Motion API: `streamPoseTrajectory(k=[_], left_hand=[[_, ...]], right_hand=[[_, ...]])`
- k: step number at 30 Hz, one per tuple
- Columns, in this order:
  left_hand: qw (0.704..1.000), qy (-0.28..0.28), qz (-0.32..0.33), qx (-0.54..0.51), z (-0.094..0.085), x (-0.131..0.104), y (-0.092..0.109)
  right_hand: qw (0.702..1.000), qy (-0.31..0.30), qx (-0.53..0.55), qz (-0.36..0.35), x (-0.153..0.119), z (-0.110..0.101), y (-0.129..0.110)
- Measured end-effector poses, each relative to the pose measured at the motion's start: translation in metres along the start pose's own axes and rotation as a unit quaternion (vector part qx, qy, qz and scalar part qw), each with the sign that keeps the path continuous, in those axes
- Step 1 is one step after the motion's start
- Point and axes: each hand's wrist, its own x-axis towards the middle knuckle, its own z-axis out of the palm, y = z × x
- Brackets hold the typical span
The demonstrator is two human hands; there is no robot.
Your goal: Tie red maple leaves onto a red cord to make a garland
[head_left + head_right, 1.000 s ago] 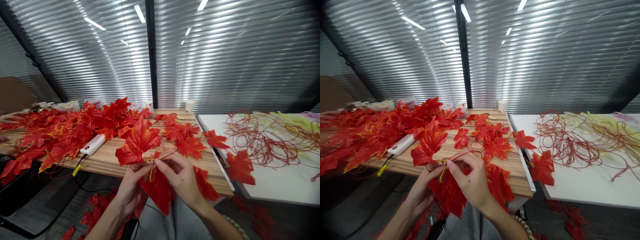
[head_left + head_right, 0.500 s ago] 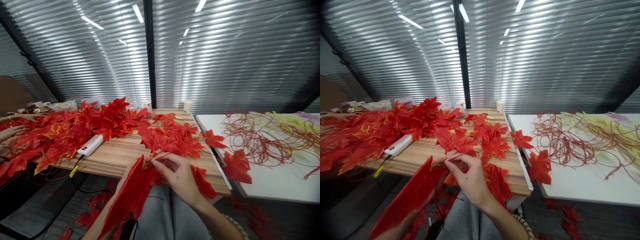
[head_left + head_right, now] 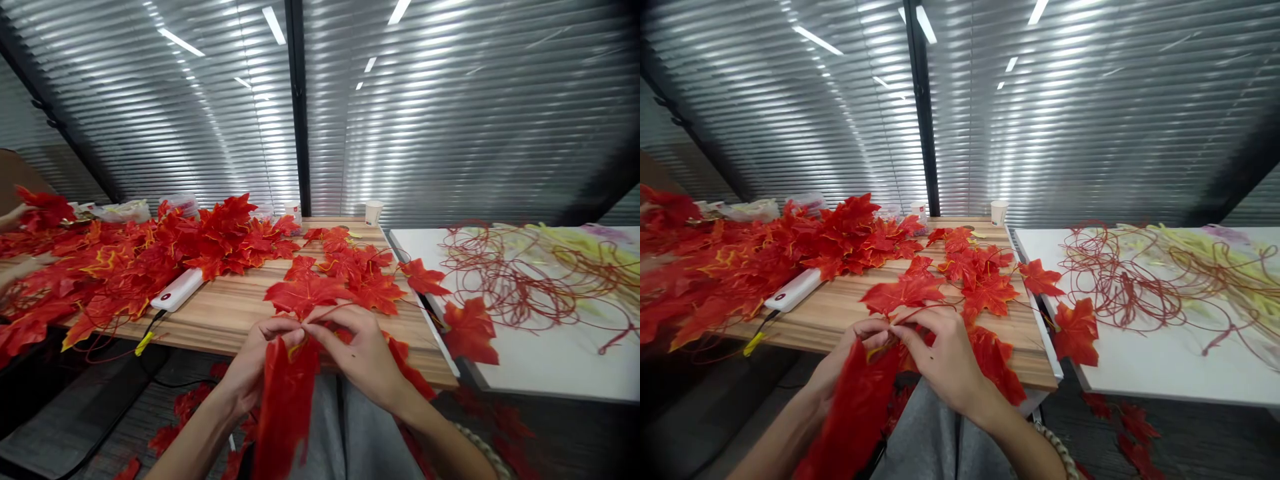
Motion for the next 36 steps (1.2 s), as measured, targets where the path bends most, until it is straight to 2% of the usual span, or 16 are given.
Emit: streamPoseTrajectory(k=[8, 17, 21, 25, 30, 36], left_hand=[[0.997, -0.044, 0.06, 0.034, 0.01, 0.003, 0.002], [0.995, -0.069, 0.046, 0.061, 0.005, 0.007, -0.001], [0.996, -0.043, 0.07, 0.045, 0.006, 0.005, 0.0], [0.997, -0.031, 0.058, 0.028, 0.008, 0.001, 0.002], [0.998, -0.007, 0.066, 0.013, 0.011, -0.004, 0.004], [0.998, 0.018, 0.065, -0.015, 0.007, -0.002, 0.001]], right_hand=[[0.999, -0.039, 0.029, -0.013, 0.002, 0.0, 0.002], [0.999, -0.032, 0.027, 0.006, 0.002, 0.001, 0.006], [0.998, -0.025, 0.039, 0.047, 0.001, 0.001, 0.008], [0.991, -0.01, 0.09, 0.099, -0.002, 0.002, 0.012], [0.986, 0.002, 0.138, 0.091, -0.002, 0.002, 0.015], [0.985, 0.045, 0.143, 0.085, -0.002, 0.003, 0.015]])
